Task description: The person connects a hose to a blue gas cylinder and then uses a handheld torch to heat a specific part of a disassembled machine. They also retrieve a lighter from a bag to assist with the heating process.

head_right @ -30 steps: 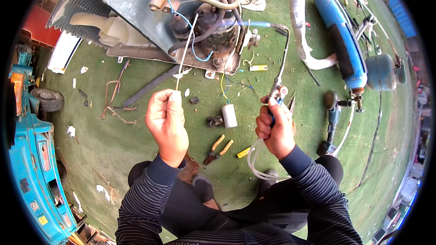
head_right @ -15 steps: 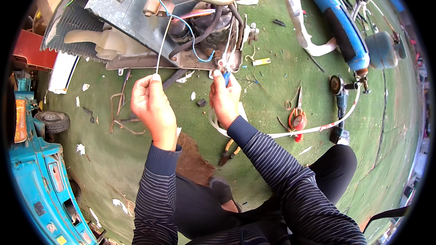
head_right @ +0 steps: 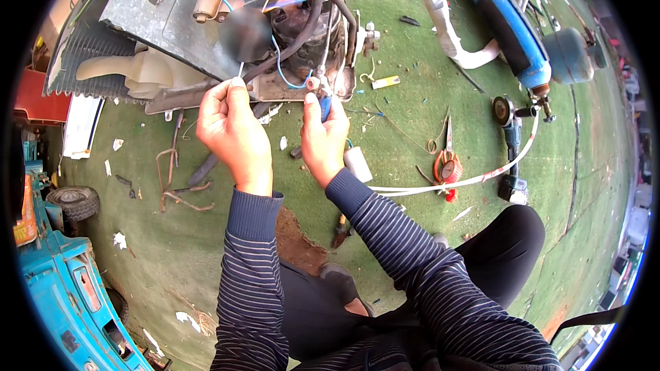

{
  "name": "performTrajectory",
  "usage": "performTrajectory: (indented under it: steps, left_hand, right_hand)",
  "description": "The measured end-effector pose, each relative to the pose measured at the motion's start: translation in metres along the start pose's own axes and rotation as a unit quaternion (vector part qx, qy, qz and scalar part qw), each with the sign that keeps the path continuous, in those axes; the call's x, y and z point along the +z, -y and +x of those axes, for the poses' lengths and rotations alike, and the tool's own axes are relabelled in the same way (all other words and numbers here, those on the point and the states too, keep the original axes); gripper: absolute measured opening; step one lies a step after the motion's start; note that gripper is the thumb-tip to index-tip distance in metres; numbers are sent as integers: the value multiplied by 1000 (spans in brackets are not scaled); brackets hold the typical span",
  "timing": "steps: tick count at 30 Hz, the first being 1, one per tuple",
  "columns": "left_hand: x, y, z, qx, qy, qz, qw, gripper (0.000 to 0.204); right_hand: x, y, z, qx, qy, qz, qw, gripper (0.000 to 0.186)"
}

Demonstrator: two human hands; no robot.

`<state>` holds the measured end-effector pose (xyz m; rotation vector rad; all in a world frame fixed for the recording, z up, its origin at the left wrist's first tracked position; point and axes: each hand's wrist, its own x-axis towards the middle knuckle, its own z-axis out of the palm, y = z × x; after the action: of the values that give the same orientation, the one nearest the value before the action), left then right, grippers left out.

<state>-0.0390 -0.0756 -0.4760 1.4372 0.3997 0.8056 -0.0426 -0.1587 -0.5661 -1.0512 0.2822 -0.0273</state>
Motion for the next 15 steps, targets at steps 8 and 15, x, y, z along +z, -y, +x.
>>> performTrajectory:
  steps: [8,15]
  left_hand:
    - [4,2,2,-1,16,2,1000,9]
    - [6,-2,1,-9,27,10,1000,10]
  right_hand:
    - [-1,-5,9,-24,-9,-18,1000,16]
    - [-1,-6,9,-26,-1,-21,999,19]
